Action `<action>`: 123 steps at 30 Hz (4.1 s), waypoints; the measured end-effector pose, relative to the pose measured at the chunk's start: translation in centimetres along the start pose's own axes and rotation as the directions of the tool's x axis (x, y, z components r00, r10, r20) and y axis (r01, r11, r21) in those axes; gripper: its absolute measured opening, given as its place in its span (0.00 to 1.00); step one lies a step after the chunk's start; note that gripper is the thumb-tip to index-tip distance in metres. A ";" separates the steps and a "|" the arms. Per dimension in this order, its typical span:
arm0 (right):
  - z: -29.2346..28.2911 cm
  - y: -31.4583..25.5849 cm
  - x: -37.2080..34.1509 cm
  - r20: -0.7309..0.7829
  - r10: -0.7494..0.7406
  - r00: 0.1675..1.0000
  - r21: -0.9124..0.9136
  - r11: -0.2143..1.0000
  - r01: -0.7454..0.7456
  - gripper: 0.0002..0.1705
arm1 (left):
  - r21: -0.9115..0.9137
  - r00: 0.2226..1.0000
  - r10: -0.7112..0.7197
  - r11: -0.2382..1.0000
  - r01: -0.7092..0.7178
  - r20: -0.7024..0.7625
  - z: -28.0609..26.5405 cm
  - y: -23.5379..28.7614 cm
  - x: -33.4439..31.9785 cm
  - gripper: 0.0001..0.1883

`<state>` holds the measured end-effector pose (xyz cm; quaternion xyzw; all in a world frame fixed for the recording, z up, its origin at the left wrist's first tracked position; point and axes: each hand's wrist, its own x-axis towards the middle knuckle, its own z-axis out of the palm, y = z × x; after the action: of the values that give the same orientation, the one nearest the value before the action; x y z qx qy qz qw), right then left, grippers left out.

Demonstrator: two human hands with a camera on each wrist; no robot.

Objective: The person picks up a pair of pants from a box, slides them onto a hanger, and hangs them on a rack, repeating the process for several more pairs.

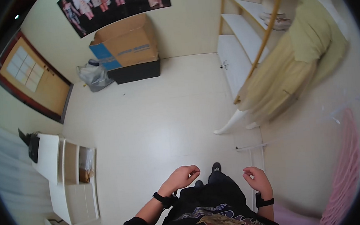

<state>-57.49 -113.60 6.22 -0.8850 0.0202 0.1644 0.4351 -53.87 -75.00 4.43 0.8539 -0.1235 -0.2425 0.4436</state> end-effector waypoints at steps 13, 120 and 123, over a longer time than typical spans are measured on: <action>3.0 -15.6 38.9 0.348 -0.518 0.782 -0.050 0.822 0.567 0.10 | -0.403 0.756 -0.474 0.864 0.302 -0.452 -12.3 -3.9 3.8 0.16; 71.3 -110.1 147.0 0.560 -0.417 0.716 0.719 0.673 -0.171 0.25 | -0.876 -0.145 -0.865 0.466 0.123 -0.480 -110.9 -53.0 31.4 0.13; 66.4 -114.3 143.8 0.470 -0.583 0.663 0.836 0.534 -0.123 0.27 | -0.896 -0.187 -0.877 0.439 0.066 -0.443 -107.5 -51.7 30.6 0.12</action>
<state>80.70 24.40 11.46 -0.4364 -0.2047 0.3964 0.7813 28.26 16.77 5.38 0.5415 0.6561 0.1864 0.4915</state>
